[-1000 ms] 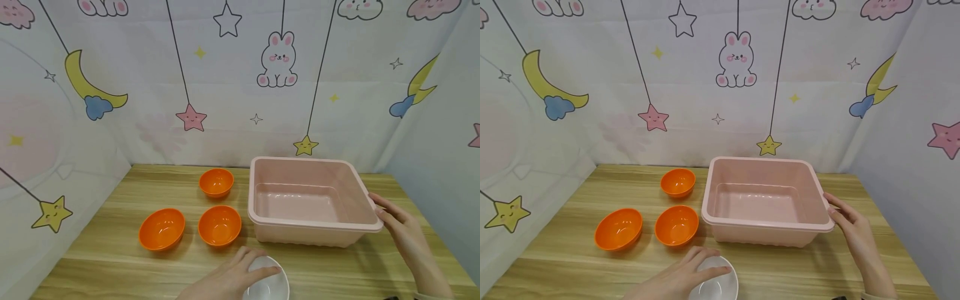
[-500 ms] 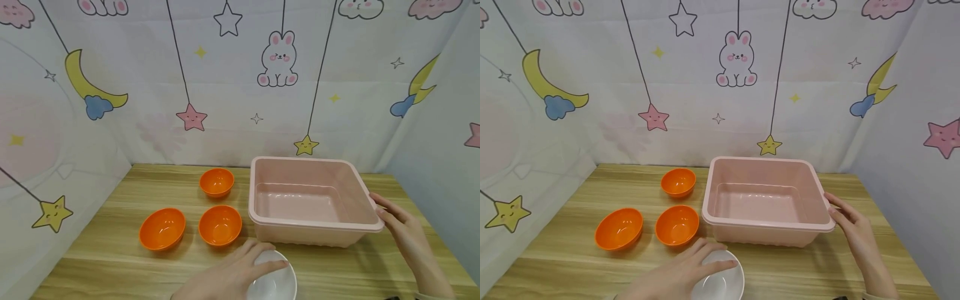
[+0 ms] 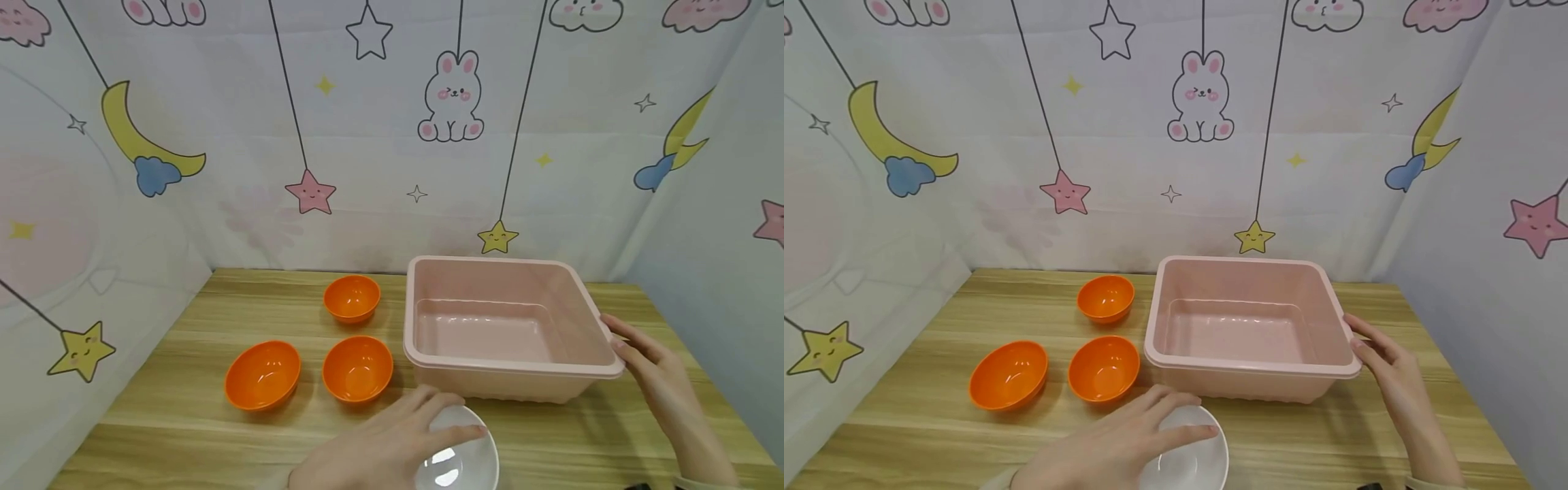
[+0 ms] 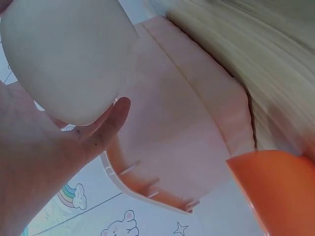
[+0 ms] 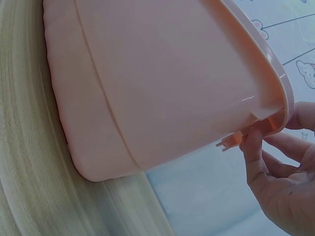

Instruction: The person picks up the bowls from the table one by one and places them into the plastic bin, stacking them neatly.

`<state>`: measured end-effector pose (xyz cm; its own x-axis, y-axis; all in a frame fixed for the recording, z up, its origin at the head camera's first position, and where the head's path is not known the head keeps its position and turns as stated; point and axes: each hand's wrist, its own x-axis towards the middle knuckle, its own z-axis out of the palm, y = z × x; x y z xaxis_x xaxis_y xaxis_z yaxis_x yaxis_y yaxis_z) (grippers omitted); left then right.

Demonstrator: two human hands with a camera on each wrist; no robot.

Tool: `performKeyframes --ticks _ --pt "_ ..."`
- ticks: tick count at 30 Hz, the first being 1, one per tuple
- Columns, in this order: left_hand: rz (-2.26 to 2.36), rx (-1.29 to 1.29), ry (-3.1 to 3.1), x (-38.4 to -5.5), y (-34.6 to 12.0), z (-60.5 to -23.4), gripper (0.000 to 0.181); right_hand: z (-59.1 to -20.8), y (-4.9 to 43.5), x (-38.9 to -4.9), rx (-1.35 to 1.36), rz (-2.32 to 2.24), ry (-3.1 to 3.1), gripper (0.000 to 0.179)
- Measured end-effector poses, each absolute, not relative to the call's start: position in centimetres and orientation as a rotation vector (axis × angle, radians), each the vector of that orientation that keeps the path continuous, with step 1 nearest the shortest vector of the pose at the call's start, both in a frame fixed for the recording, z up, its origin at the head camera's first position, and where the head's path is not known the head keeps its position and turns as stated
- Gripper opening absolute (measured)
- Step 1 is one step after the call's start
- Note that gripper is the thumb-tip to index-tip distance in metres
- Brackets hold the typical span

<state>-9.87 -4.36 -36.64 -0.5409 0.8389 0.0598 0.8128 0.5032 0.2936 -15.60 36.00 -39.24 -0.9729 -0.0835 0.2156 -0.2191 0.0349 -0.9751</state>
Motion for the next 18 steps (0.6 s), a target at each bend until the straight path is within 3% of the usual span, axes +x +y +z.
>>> performKeyframes --ticks 18 --pt "0.276 1.801 2.680 -10.9 -2.9 -35.4 0.087 -39.2 35.8 -15.4 0.325 2.090 -2.178 0.045"
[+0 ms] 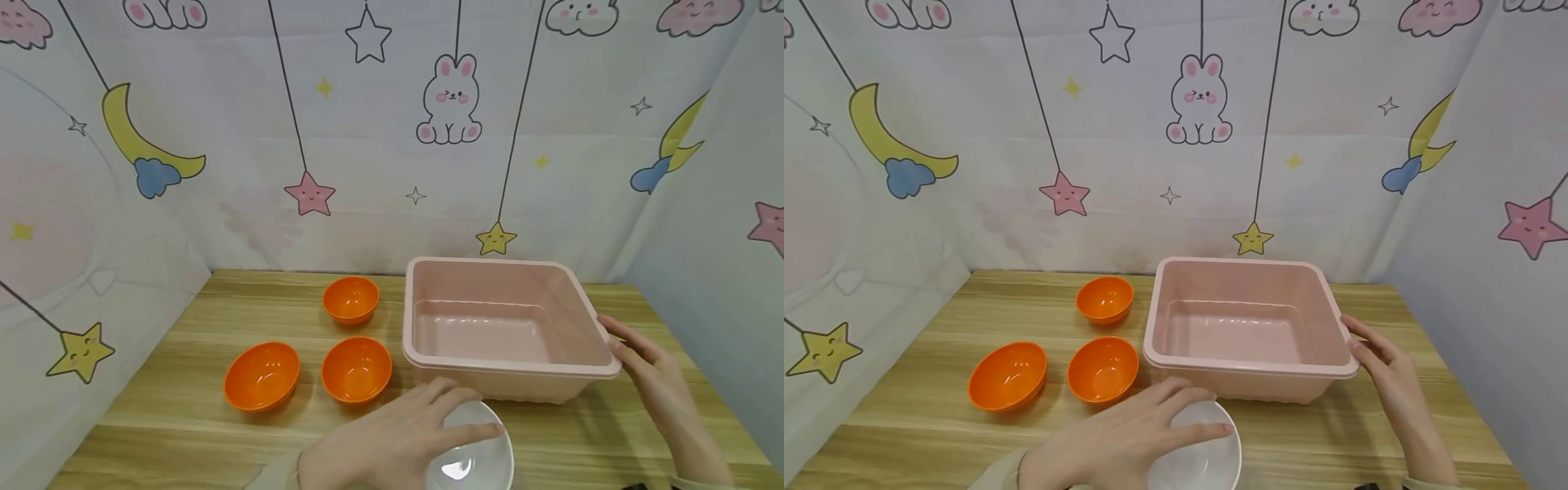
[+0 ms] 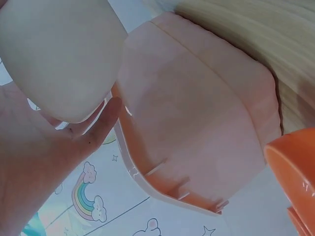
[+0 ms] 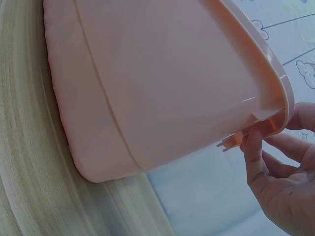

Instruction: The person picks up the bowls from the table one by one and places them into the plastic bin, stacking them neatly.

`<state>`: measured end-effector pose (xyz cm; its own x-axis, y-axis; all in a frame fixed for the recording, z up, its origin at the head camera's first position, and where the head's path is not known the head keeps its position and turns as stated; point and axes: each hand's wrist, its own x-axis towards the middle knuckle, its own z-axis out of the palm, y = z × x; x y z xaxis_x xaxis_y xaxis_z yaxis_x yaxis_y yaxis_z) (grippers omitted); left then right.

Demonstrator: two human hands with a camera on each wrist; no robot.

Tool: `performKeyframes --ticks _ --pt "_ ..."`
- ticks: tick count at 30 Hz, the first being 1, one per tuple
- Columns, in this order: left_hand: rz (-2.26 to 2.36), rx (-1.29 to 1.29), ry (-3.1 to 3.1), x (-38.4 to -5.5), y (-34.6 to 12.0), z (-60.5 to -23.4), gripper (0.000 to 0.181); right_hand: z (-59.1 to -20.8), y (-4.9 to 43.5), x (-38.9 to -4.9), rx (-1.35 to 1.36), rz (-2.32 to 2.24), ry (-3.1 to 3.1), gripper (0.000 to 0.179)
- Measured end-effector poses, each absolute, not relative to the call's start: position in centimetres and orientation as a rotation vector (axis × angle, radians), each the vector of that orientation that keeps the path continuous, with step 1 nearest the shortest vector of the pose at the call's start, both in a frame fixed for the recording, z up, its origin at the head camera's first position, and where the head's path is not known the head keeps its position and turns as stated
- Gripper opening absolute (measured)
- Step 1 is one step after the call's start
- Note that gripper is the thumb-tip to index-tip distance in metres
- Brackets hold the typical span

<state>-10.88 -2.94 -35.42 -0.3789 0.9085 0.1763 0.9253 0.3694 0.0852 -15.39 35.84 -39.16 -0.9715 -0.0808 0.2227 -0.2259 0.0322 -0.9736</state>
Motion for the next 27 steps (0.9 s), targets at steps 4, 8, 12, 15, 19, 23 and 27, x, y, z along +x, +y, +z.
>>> performKeyframes --ticks 4,8,12,15,19,23,27 --pt "-0.190 -1.682 -2.472 -11.1 -2.7 -35.2 0.091 -39.2 35.7 -15.4 0.323 2.088 -2.187 0.045" --pt "-0.143 -1.677 -2.401 -11.4 -2.5 -35.0 0.091 -39.2 35.7 -15.4 0.323 2.085 -2.194 0.045" --pt "-0.134 -1.679 -2.336 -11.7 -2.2 -34.8 0.089 -39.1 35.7 -15.4 0.308 2.084 -2.199 0.046" --pt "-0.126 -1.680 -2.323 -11.9 -2.0 -34.7 0.088 -39.0 35.7 -15.4 0.286 2.073 -2.210 0.046" --pt "-0.111 -1.686 -2.313 -12.1 -1.7 -34.6 0.088 -39.1 35.8 -15.5 0.298 2.071 -2.206 0.045" --pt "-0.104 -1.694 -2.289 -12.2 -1.5 -34.5 0.089 -39.2 35.8 -15.5 0.322 2.088 -2.186 0.045" --pt "-0.101 -1.708 -2.270 -12.4 -1.2 -34.2 0.090 -39.2 35.8 -15.4 0.328 2.092 -2.177 0.045"
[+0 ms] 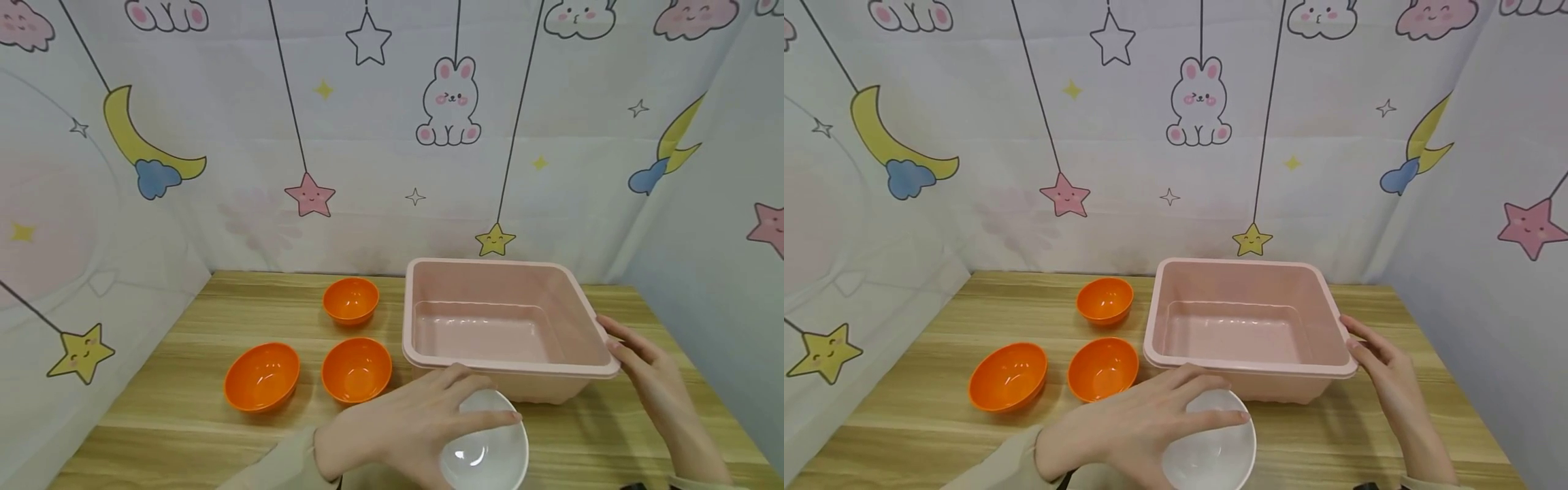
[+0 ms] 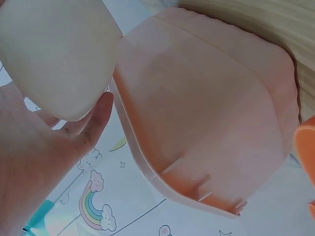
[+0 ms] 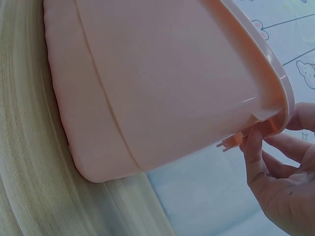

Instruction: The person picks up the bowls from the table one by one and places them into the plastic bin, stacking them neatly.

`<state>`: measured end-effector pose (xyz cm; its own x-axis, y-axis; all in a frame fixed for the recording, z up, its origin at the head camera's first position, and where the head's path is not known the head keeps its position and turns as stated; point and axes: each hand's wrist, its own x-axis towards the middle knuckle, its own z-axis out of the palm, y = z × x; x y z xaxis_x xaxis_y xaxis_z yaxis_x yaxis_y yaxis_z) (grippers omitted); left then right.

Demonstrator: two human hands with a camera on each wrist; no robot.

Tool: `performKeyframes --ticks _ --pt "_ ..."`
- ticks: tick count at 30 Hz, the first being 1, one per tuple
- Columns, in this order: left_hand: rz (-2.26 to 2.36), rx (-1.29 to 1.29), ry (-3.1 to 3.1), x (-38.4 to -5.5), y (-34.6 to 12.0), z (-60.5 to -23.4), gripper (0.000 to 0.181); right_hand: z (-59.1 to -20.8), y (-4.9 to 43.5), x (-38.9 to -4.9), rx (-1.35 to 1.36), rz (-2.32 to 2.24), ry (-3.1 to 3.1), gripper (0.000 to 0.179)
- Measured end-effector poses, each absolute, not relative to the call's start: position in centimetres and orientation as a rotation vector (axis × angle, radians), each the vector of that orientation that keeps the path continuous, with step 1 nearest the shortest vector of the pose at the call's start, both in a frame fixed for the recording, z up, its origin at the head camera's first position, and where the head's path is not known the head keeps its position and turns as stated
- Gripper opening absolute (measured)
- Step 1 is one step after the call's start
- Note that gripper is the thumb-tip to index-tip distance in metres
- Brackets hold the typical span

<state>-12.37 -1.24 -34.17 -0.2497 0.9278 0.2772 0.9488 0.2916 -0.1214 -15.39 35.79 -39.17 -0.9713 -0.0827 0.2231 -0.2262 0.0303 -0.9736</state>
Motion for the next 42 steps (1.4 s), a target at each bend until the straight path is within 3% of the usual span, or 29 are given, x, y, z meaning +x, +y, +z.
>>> performKeyframes --ticks 42 --pt "-0.241 -1.799 -2.329 -15.7 1.2 -28.9 0.096 -39.1 35.6 -15.4 0.331 2.076 -2.179 0.044"
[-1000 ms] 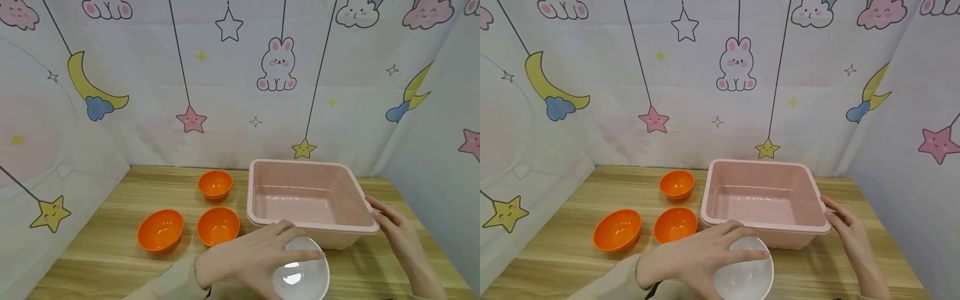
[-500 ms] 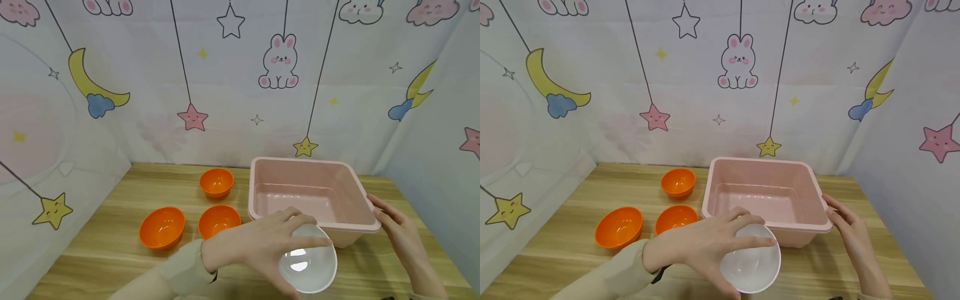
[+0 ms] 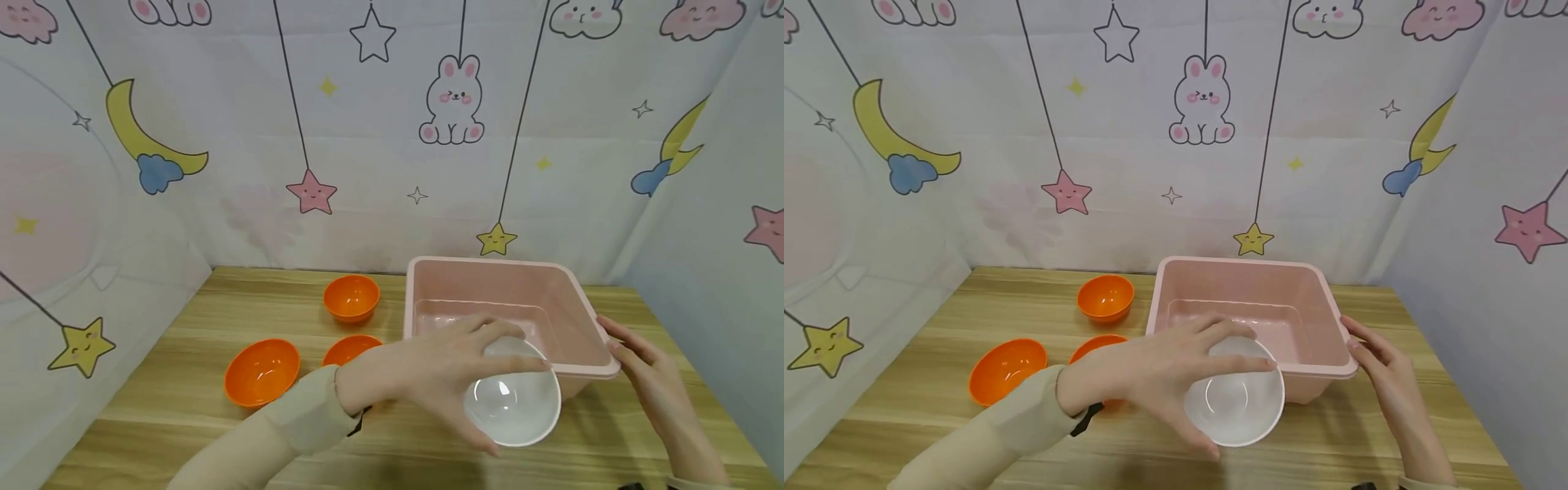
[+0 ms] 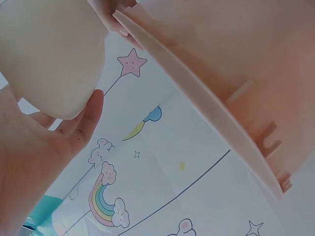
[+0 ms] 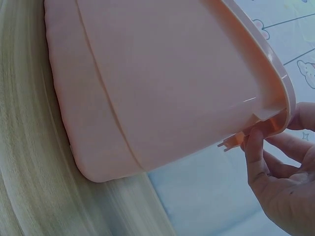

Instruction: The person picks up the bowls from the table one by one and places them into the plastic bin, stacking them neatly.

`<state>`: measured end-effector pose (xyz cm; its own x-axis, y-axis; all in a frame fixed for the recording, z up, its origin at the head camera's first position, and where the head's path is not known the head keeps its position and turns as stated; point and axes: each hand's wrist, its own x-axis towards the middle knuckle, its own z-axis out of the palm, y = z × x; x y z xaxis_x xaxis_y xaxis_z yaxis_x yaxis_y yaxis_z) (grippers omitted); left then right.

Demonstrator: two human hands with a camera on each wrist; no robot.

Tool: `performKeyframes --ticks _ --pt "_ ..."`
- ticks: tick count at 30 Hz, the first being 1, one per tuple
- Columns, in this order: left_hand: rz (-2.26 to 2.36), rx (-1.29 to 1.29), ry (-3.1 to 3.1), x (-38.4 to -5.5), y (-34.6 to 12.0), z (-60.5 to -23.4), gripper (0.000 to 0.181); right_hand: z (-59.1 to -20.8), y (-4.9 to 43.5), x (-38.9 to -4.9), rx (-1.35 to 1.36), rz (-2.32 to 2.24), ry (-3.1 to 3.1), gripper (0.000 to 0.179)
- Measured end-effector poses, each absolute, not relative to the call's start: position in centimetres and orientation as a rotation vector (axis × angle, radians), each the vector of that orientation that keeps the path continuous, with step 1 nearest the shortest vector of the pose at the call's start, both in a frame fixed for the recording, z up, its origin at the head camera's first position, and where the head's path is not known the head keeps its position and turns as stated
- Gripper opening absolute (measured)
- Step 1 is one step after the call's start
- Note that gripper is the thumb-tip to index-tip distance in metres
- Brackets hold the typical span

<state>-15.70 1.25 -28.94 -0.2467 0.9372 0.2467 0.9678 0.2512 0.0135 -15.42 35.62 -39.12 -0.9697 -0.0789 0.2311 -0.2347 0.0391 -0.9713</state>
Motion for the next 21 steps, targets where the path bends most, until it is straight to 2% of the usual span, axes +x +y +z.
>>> performKeyframes --ticks 21 --pt "-0.324 -1.719 -2.500 -19.0 1.8 -27.0 0.094 -39.1 35.5 -15.5 0.321 2.053 -2.187 0.045"
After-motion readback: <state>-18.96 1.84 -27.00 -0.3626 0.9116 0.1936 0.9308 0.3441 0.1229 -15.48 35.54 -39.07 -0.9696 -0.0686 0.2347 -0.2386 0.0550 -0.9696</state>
